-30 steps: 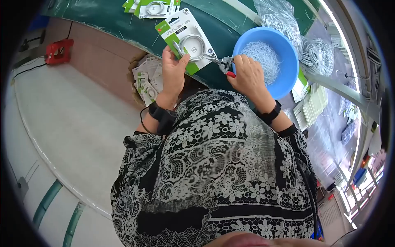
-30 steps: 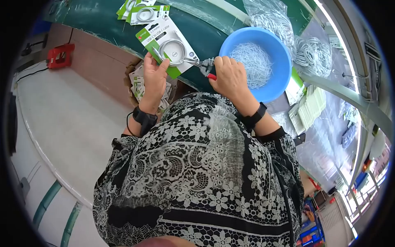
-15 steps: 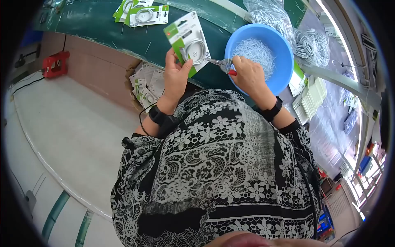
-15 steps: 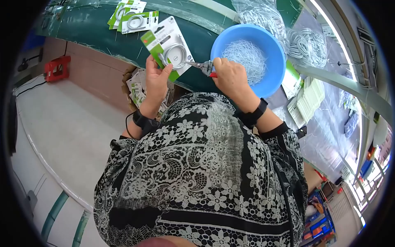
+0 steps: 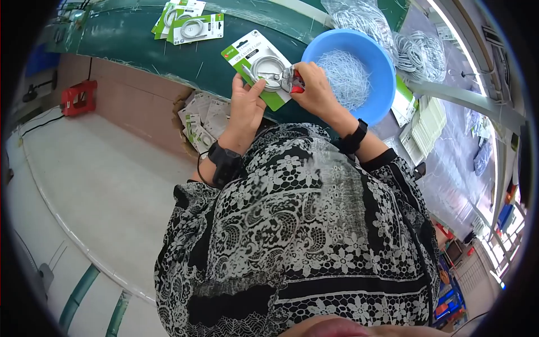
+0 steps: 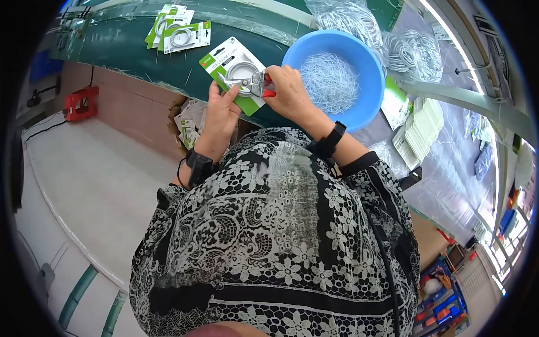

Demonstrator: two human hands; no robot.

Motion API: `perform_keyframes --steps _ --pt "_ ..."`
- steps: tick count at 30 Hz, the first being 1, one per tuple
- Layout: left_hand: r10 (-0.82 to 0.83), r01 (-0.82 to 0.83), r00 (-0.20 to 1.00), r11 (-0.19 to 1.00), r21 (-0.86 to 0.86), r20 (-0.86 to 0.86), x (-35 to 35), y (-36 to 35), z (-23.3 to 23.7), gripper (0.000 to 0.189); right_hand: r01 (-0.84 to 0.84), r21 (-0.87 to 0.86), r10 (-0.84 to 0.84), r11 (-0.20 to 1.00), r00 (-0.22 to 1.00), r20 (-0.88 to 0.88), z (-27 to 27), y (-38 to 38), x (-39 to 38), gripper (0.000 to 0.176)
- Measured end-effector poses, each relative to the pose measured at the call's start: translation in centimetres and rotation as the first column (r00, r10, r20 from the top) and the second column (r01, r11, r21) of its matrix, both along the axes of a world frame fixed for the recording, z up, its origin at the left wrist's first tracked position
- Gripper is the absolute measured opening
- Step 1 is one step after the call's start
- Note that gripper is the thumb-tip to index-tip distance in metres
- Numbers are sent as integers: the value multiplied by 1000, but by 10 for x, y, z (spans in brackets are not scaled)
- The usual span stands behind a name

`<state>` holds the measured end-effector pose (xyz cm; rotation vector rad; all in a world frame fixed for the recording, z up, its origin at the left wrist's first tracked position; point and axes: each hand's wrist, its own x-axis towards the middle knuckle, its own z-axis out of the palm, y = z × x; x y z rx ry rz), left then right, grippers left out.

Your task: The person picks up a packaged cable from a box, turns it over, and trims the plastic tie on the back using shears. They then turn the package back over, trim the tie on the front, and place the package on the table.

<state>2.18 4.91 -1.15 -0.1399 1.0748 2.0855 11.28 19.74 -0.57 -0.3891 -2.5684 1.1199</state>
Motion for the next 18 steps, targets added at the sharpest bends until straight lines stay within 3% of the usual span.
perform_keyframes --steps 3,7,8,10,12,14,15,17,18 --pt "14 -14 999 1000 2 49 1 -6 -7 49 10 6 -10 1000 1000 -18 -1 -3 -1 33" --pt "149 -155 984 986 -56 -98 -19 -49 -27 46 219 -186 -221 958 975 13 -12 11 3 30" --pt "186 -212 971 960 -181 -148 -27 -74 -19 44 279 -189 -274 942 960 53 -15 26 12 29" --pt "226 -317 936 876 -363 -271 -44 -132 -20 42 378 -29 -364 925 907 212 -26 56 39 27" --pt "240 -382 905 825 -418 -352 -52 -198 -53 42 494 37 -479 869 819 317 -43 80 71 25" --pt "93 -301 931 742 -599 -353 -59 -242 -81 46 475 162 -502 865 803 321 -66 98 104 26" --pt "94 -309 927 742 -595 -364 -66 -248 -98 46 461 213 -504 862 825 255 -77 105 119 27" --pt "-268 -412 806 387 -825 -528 -82 -254 -132 46 453 265 -504 851 846 174 -76 104 127 30" --pt "-457 -494 723 184 -850 -518 -92 -252 -139 46 520 149 -541 841 805 244 -63 101 126 30"
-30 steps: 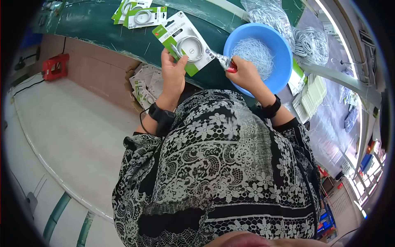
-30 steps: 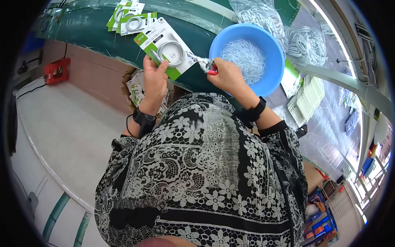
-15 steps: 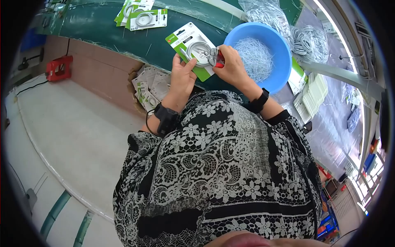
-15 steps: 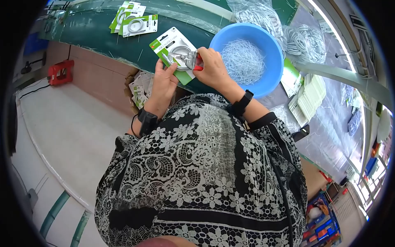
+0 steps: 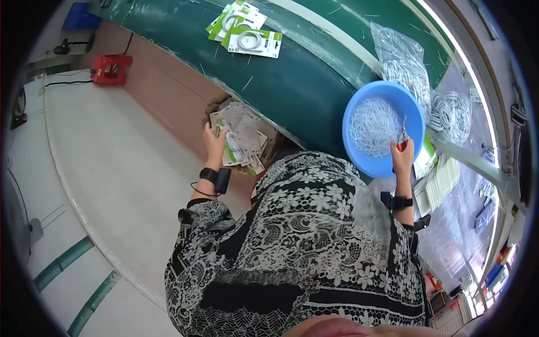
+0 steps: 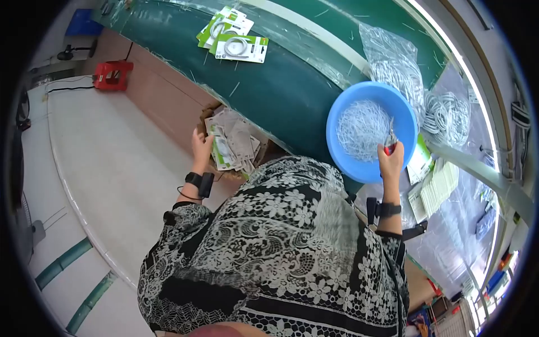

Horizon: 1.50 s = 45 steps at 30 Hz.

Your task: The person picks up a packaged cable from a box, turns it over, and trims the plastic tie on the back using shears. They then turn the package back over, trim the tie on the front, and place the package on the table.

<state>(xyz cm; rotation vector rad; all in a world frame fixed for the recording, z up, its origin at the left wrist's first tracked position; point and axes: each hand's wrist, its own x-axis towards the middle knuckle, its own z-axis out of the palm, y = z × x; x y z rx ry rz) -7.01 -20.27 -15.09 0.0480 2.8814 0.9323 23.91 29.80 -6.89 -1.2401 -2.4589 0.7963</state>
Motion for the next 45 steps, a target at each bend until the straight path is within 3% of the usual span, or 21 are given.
perform_keyframes --steps 1,2,4,8,12,15,17,19,21,23,25,27,30,35,38,45 --pt "-26 3 994 979 204 109 -17 24 9 44 80 -136 -80 987 997 6 10 -3 -2 31" --pt "-75 -17 974 917 398 214 -38 57 14 43 84 -133 -84 988 996 4 15 -6 -3 31" --pt "-179 -225 878 663 714 444 -83 120 3 40 81 -214 -69 973 996 62 24 -11 -9 31" --pt "-1 -441 800 677 589 600 -170 232 -24 50 61 -300 -37 952 996 85 37 -22 -14 31" --pt "58 -414 817 752 514 573 -228 244 -91 50 104 -333 -91 937 994 55 42 -30 -6 29" --pt "85 -466 713 800 379 696 -244 238 -110 42 173 -337 -168 926 985 42 38 -32 10 29" --pt "33 -457 736 762 460 676 -225 241 -101 38 215 -333 -214 918 976 39 32 -31 20 30" --pt "-52 -447 778 655 610 626 -181 246 -57 32 197 -351 -209 915 978 5 37 -32 14 31" --pt "-426 -494 651 392 777 629 -128 258 1 32 156 -385 -191 910 980 -53 49 -38 2 31" --pt "-721 -590 464 182 787 515 -82 269 36 39 9 -362 -58 932 990 -125 58 -41 -15 32" --pt "-813 -594 388 141 792 435 -36 286 67 43 -104 -211 99 972 994 -34 80 -49 -35 33" --pt "-930 -605 278 25 796 240 4 302 92 52 -236 -69 228 969 967 -111 96 -56 -45 31" --pt "-953 -484 237 52 873 188 43 320 114 55 -252 39 255 967 958 -128 110 -67 -43 29" --pt "-958 -282 235 92 955 162 94 336 141 59 -229 -19 228 973 973 -38 103 -66 -9 29" --pt "-968 -260 202 94 961 150 117 340 150 59 -198 -17 199 980 978 62 104 -65 7 33" --pt "-964 -296 160 158 942 212 155 344 149 54 -180 -1 180 984 984 -3 101 -68 32 31"
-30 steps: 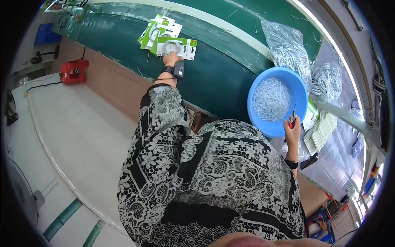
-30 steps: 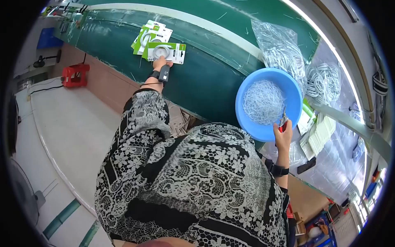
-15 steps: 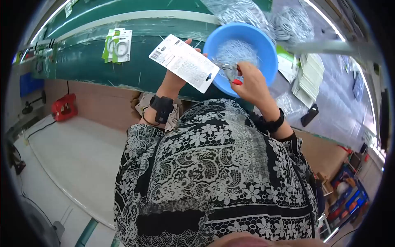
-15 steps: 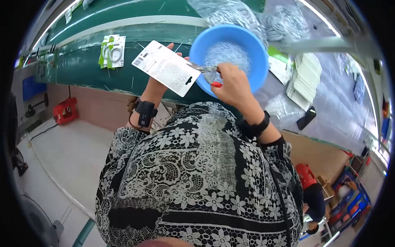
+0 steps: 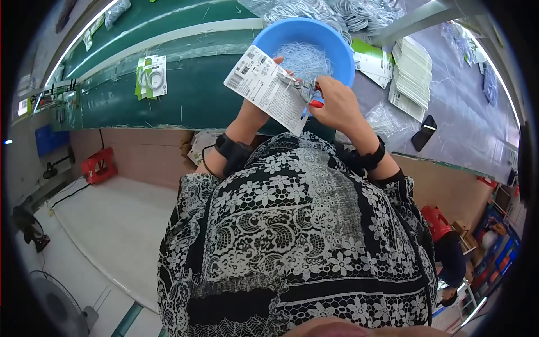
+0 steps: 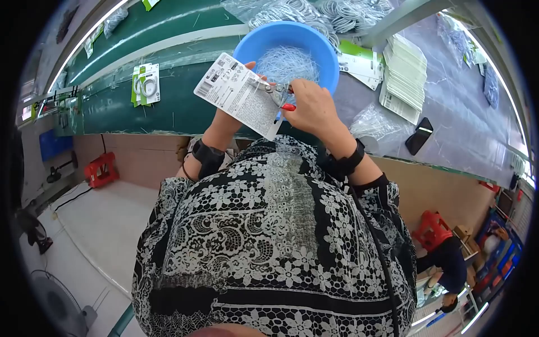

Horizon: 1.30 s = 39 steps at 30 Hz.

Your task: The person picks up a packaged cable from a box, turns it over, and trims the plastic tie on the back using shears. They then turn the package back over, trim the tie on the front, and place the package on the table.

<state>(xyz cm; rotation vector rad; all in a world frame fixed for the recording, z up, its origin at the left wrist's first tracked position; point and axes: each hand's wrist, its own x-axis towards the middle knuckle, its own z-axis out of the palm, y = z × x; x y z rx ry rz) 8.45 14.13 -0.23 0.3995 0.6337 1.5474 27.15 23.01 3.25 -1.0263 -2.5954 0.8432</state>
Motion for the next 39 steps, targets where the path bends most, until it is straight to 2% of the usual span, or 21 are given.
perform_keyframes --steps 2,3,5,6,7,9,10,14,17,22,26,30,34,37,39 --pt "2 -3 1000 998 -68 -11 8 1 -6 51 6 -2 -6 1000 1000 11 -2 0 6 31" --pt "-1 0 1000 998 -70 -11 12 2 -11 51 15 -50 -11 999 997 75 -2 0 9 30" --pt "-13 -14 978 992 -125 -209 21 4 -26 48 46 -145 -16 988 979 204 -3 0 14 29" --pt "-23 -23 952 988 -150 -304 25 5 -32 47 52 -146 -21 988 978 206 -9 1 18 29" --pt "-29 -17 952 988 -150 -303 29 5 -39 47 61 -209 -3 976 963 269 -22 2 21 30" --pt "-28 -2 991 976 -219 -130 37 7 -45 45 90 -330 47 940 921 386 -28 3 22 31" --pt "-20 9 999 967 -254 -43 38 7 -48 43 93 -333 45 938 922 385 -30 3 25 31" --pt "-70 56 997 963 -264 -42 38 6 -48 40 89 -328 -6 941 969 246 -29 3 31 30" --pt "-71 38 990 965 -259 -118 46 8 -38 39 20 -215 -8 976 998 58 -33 4 24 27" --pt "-77 33 986 959 -282 -147 51 6 -35 37 11 -229 13 973 995 103 -29 2 14 26" --pt "-82 24 981 951 -307 -178 51 2 -46 37 34 -343 49 939 972 230 -27 1 12 26" --pt "-37 4 993 961 -276 -115 42 1 -62 37 14 -365 82 931 966 247 -38 -5 16 25" --pt "-3 16 999 955 -297 45 26 0 -56 39 26 -405 54 914 981 185 -36 -13 34 25" --pt "-1 1 1000 955 -296 3 27 3 -55 39 -69 -265 107 962 986 131 -32 -21 40 27" --pt "-5 -1 1000 957 -291 -21 29 4 -55 40 -66 -278 105 958 986 126 -25 -22 36 28"
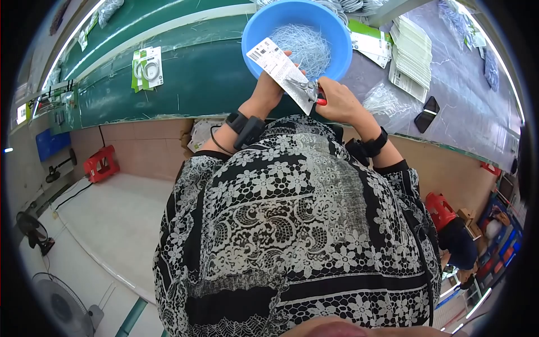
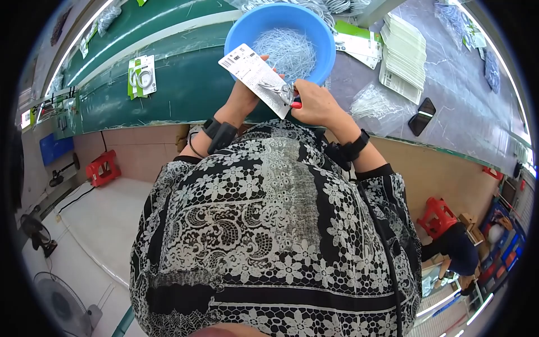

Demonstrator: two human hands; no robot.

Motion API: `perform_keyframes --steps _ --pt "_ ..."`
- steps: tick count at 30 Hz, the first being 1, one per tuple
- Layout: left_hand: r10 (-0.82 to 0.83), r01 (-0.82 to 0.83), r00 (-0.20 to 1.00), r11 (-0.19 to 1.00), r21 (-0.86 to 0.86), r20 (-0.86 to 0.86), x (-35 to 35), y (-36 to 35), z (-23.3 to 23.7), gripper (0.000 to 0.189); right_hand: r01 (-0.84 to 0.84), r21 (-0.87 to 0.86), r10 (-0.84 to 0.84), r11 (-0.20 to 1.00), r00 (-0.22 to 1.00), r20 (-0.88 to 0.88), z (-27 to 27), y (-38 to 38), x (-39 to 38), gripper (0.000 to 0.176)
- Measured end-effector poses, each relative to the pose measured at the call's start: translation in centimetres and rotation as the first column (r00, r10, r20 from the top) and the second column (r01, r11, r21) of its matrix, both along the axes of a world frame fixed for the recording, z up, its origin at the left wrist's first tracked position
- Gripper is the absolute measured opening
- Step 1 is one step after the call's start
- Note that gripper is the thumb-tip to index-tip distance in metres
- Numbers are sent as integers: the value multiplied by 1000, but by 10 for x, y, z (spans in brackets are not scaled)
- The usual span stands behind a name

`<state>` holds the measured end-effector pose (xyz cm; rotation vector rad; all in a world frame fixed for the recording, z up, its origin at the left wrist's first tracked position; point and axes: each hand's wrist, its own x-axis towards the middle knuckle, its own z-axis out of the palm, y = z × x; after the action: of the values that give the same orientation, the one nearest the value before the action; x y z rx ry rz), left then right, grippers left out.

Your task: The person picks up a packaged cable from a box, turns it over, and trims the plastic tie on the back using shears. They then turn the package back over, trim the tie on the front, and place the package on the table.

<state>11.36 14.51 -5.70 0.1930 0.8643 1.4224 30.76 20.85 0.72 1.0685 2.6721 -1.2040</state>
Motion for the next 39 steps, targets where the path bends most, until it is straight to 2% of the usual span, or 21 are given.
perform_keyframes --steps 8,11,12,14,15,18,19,22,23,26,28,30,35,39 --pt "11 -10 1000 1000 -27 25 6 -4 -1 38 25 -68 -27 997 999 -28 -3 -7 -9 27" --pt "22 -23 1000 990 -138 -9 3 -7 -8 32 35 -77 -40 996 998 -55 -10 -9 -10 27" --pt "23 -24 1000 990 -137 -10 3 -9 -11 32 25 -157 -28 987 1000 -14 -14 -6 -10 28" --pt "31 -83 978 965 -248 -207 3 -12 -13 29 15 -313 6 949 998 66 -22 2 -9 32" --pt "27 -121 953 947 -297 -303 3 -13 -13 28 13 -312 8 950 998 66 -28 6 -6 32" --pt "35 -95 963 971 -218 -266 -16 -23 -5 27 155 -339 -175 928 984 -28 -46 16 11 33" --pt "35 -80 969 981 -177 -246 -20 -25 -1 28 155 -336 -174 929 984 -27 -44 19 14 33" --pt "113 -135 970 987 -90 -216 -22 -28 18 31 321 -41 -318 946 946 59 -30 24 21 29" --pt "152 -164 968 985 -49 -200 -21 -30 22 32 320 -39 -317 947 946 61 -24 23 20 29" --pt "158 -170 953 985 -26 -259 -17 -32 28 35 222 230 -226 947 974 -8 -2 14 7 28" --pt "161 -172 944 985 -13 -289 -15 -32 30 36 206 286 -208 936 978 -21 8 11 -4 27" --pt "186 -165 923 982 90 -338 -11 -32 31 39 170 388 -165 906 985 -47 16 8 -16 27" --pt "194 -102 857 972 213 -478 -12 -31 35 44 170 439 -150 882 985 -81 23 11 -33 27" --pt "192 -87 832 972 220 -520 -10 -32 43 45 176 433 -150 884 984 -92 21 12 -39 27"
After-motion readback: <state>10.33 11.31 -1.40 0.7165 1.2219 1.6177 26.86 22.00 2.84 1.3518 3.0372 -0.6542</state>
